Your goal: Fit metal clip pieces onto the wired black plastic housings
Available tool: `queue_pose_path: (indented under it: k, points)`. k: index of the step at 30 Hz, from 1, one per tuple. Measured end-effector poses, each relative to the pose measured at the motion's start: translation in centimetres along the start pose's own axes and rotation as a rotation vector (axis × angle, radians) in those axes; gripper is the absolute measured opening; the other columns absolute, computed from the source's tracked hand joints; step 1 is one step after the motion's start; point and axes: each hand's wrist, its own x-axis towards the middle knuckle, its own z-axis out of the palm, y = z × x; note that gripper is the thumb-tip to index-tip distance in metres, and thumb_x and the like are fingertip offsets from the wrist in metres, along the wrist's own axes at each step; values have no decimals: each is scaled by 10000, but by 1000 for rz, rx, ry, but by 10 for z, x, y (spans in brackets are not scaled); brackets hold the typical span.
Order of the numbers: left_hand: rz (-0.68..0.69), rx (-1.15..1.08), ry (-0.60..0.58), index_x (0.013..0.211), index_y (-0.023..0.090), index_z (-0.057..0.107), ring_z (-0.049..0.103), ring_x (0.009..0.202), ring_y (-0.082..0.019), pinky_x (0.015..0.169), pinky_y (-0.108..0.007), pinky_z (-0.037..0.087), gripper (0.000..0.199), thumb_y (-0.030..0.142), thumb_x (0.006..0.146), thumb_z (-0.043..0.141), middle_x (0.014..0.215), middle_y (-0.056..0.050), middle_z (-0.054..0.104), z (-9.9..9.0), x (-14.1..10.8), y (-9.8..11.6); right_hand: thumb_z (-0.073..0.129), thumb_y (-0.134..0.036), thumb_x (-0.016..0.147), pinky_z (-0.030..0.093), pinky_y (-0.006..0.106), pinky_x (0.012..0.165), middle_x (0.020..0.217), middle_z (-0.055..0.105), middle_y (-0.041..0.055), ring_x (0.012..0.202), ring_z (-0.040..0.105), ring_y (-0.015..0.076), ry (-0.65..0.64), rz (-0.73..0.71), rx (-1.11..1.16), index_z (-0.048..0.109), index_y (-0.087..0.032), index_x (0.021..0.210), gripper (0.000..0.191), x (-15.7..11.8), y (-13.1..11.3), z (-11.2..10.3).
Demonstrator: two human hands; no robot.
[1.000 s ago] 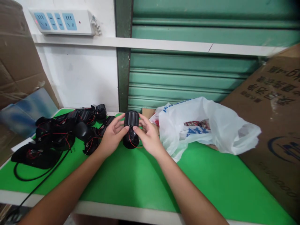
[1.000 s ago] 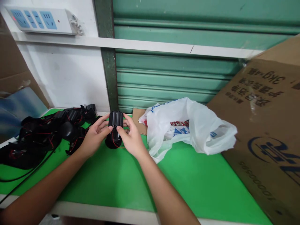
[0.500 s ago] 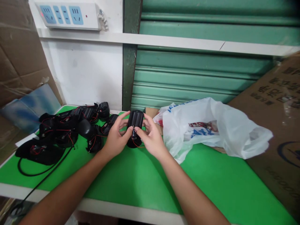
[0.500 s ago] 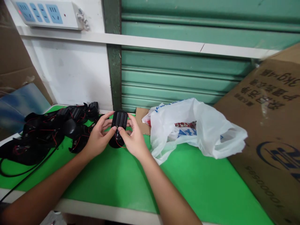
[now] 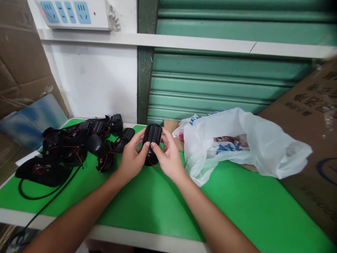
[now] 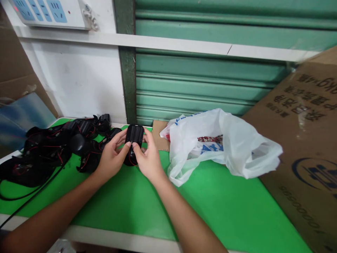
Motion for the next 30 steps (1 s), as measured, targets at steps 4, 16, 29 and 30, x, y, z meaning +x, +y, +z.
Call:
queue_pose_path:
  k: [4,16,29,30]
  points:
    - [25,22,14,1438,128,546,628,1337,-287,1089,-421,556,514,327,968,609,1428,-185,656,1,-1,-1,670,-347,867,550,450,1041,1222,690,108,1197,642,254,16,7,-5,464,-239,1408,589,-1,1,1]
    - [38,51,22,1435,172,557,640,1303,-268,1048,-393,568,480,321,980,595,1433,-158,652,4,-4,-1,638,-324,881,549,446,1023,1256,666,113,1248,601,268,6,41,-33,459,-257,1387,541,-4,-1,4]
    - [133,272,31,1451,178,532,627,1307,-254,1129,-433,493,452,241,1005,500,1458,-149,632,5,-8,-2,593,-284,904,462,471,1152,1343,639,128,1296,589,255,3,14,-52,455,-237,1376,494,-7,-2,9]
    - [145,299,32,1453,180,531,619,1317,-258,1141,-442,481,455,241,1003,503,1463,-148,628,5,-8,-1,590,-284,909,460,468,1157,1347,640,125,1308,583,253,1,15,-54,457,-242,1373,484,-7,-3,10]
